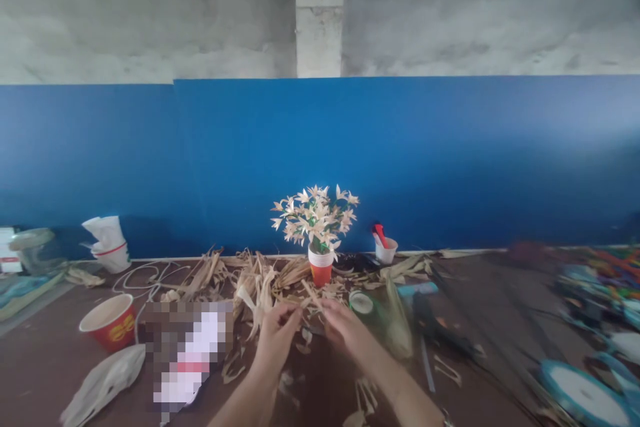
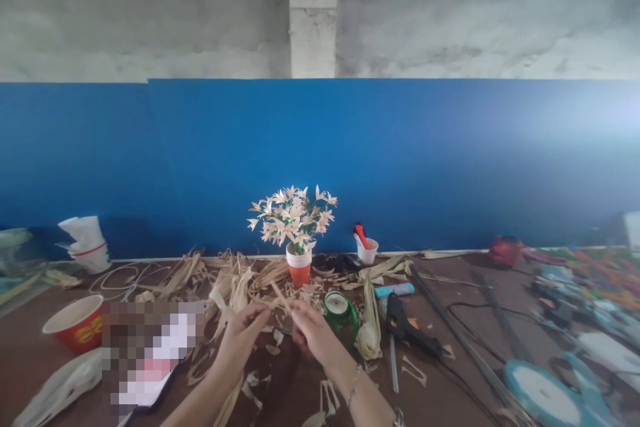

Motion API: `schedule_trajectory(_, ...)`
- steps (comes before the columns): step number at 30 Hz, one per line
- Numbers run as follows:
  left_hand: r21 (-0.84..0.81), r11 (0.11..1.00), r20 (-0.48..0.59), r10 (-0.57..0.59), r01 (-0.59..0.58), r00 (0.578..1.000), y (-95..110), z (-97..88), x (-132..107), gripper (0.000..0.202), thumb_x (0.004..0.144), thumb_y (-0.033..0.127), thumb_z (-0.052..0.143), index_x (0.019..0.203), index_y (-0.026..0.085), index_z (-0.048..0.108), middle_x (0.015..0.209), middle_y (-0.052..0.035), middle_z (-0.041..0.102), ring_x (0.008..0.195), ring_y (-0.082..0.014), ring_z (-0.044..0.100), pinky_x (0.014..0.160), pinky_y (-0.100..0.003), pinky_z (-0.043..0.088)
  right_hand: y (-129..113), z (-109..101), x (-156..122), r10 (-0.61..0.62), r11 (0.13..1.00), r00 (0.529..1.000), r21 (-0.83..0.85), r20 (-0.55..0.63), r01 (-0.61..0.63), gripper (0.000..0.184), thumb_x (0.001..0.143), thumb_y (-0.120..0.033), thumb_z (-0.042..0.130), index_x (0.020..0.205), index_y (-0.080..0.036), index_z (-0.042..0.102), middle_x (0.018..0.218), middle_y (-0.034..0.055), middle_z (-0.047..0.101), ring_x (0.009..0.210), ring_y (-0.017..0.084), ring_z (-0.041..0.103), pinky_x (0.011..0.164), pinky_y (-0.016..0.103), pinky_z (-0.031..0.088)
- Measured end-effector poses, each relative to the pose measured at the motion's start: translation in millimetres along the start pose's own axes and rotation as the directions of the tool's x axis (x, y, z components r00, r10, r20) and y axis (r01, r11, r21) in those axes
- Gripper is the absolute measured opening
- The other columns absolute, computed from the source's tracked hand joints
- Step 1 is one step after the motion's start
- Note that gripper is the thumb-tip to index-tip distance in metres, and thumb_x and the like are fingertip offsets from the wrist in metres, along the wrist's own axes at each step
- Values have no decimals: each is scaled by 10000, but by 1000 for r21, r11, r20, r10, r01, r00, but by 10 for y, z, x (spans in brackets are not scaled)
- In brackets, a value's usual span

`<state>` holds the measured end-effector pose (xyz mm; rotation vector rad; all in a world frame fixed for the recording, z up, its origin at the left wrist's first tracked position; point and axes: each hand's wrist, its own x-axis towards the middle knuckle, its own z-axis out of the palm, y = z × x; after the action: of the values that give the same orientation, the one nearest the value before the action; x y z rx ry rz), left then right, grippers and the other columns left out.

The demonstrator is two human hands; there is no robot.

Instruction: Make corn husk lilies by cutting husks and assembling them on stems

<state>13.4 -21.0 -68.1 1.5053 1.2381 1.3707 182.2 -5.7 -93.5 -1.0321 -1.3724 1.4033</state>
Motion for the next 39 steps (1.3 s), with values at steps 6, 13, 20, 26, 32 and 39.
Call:
schedule_trajectory(6,-286,927,93,-224,241,970,57,35,0,239,625,384,691,625,146,666,534,-7,603,529,-151,561,515,-235,430,44,124,-60,76,986,983,134,165,-99,609,751,-465,643,1292,-219,511,465,-71,494,404,67,391,405,169,286)
schedule_trajectory(13,-278,913,-3,-312,299,950,56,94,-52,195,619,294,639,505,161,553,444,52,484,419,-81,429,412,-182,351,-168,202,-145,-263,922,960,-268,99,280,351,866,-293,492,1177,-218,637,1071,81,688,1064,229,592,966,382,427)
schedule_trajectory(20,-304,870,-78,-428,387,900,15,139,-70,229,612,362,672,551,158,587,512,22,544,485,-124,510,426,-226,446,-142,220,-216,-328,533,943,-815,50,228,612,758,-71,441,1328,-289,485,1023,91,686,863,214,661,793,312,510)
schedule_trajectory(26,-241,921,-76,-333,307,940,-16,96,-47,300,616,425,713,558,144,623,530,-2,585,535,-128,546,478,-211,454,-247,-140,-69,-273,816,951,-558,-147,148,437,865,-223,381,1256,-194,574,844,92,700,768,210,639,747,327,496)
schedule_trajectory(32,-206,935,-4,-295,288,955,39,93,-39,259,627,413,666,605,156,641,557,11,581,533,-128,542,467,-212,454,-185,46,-116,133,989,988,-76,78,-127,528,819,-434,554,1311,-249,506,488,-45,545,403,100,455,441,207,395)
schedule_trajectory(39,-259,897,-10,-373,358,928,48,123,-26,213,616,349,638,539,174,546,472,52,487,436,-114,486,413,-228,442,-243,254,-202,-324,717,939,-617,119,325,482,820,-129,433,1273,-241,553,1116,85,669,1026,220,603,912,356,455)
